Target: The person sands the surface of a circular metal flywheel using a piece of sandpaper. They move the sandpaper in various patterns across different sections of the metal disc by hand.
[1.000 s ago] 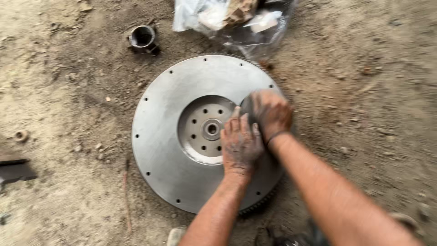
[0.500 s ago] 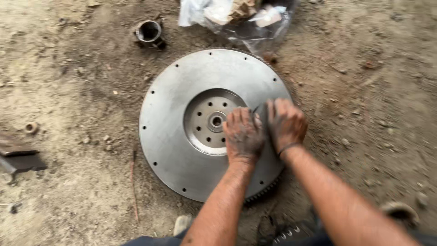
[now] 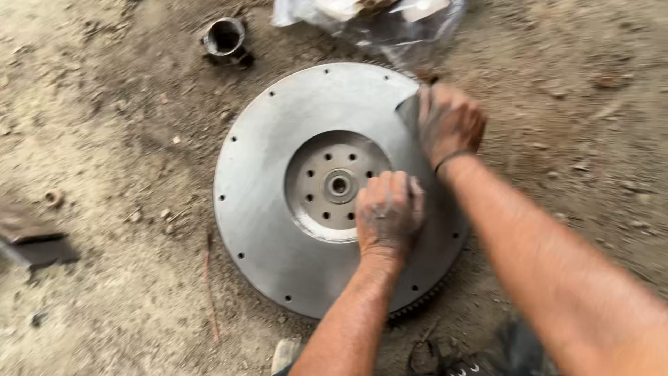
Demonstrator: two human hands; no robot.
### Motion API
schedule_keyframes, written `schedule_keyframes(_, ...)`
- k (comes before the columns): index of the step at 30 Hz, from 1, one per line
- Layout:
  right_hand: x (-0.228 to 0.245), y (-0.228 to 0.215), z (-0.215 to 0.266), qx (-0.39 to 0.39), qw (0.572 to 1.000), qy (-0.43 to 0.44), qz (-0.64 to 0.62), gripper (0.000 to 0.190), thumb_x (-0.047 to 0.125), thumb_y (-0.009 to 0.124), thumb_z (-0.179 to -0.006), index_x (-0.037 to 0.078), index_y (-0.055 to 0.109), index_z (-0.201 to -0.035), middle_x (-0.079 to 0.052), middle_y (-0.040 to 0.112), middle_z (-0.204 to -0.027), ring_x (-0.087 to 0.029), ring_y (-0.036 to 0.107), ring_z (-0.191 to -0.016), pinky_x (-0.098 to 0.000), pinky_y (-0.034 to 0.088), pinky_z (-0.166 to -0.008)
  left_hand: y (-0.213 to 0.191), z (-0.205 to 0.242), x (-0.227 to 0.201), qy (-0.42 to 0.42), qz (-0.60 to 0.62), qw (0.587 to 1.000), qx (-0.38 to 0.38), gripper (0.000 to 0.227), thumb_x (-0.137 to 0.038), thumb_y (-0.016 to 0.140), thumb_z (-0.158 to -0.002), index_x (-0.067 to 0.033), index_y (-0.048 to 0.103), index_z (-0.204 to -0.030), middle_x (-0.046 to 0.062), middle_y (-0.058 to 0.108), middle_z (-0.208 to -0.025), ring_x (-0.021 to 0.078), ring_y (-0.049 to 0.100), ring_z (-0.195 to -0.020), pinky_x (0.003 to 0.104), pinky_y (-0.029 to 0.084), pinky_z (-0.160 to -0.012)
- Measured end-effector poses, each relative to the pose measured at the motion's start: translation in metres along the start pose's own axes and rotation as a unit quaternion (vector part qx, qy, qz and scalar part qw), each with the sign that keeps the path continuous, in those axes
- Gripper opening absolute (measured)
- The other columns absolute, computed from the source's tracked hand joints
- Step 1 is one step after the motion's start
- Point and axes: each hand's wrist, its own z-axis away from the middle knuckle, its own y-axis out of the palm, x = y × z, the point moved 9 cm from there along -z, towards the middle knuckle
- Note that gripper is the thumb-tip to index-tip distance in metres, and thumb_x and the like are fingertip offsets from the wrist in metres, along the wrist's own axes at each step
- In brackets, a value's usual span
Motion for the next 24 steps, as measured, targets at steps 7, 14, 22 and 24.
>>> schedule_keyframes(7,-0.003,-0.013,0.003,-0.006,0.999,0.024,-0.036,0.037,0.037,0.059,-0.109,0.007,0.071,-0.091,-0.017,0.074,-0.097,-0.038,0.071,-0.084,-0.0499,0.056,-0.072,-0.004,-0.001,-0.001,0.002,0.003,1.0,-0.007,0.02,-0.024,0.065,-0.093,-0.0105,0.058,-0.081,0.01,0.059,-0.08,0.0289,0.061,-0.079,0.045,0.049,-0.07)
schedule_keyframes(14,-0.035,-0.058,0.114,0.015,0.993,0.119,-0.013,0.036,0.038,0.057,-0.108,0.009,0.069,-0.09,-0.013,0.075,-0.097,-0.035,0.072,-0.081,-0.0479,0.058,-0.073,-0.003,0.003,0.0,0.015,-0.004,0.999,-0.031,0.02,-0.023,0.066,-0.093,-0.0099,0.058,-0.08,0.01,0.059,-0.079,0.0297,0.061,-0.079,0.045,0.05,-0.07)
schedule_keyframes(22,-0.039,-0.04,0.075,0.036,0.995,0.093,-0.01,0.038,0.038,0.056,-0.108,0.008,0.069,-0.089,-0.015,0.074,-0.093,-0.037,0.072,-0.08,-0.0494,0.056,-0.07,-0.007,0.001,-0.004,0.007,-0.016,1.0,-0.021,0.019,-0.022,0.066,-0.092,-0.0103,0.058,-0.08,0.009,0.059,-0.079,0.0283,0.062,-0.079,0.044,0.049,-0.07)
schedule_keyframes(24,-0.032,-0.03,0.048,0.013,0.998,0.046,-0.03,0.037,0.037,0.057,-0.108,0.007,0.07,-0.091,-0.017,0.075,-0.096,-0.04,0.071,-0.082,-0.0512,0.056,-0.073,-0.005,-0.001,-0.005,0.006,-0.025,1.0,-0.014,0.019,-0.022,0.066,-0.092,-0.0105,0.058,-0.08,0.009,0.059,-0.079,0.0287,0.062,-0.079,0.044,0.048,-0.069)
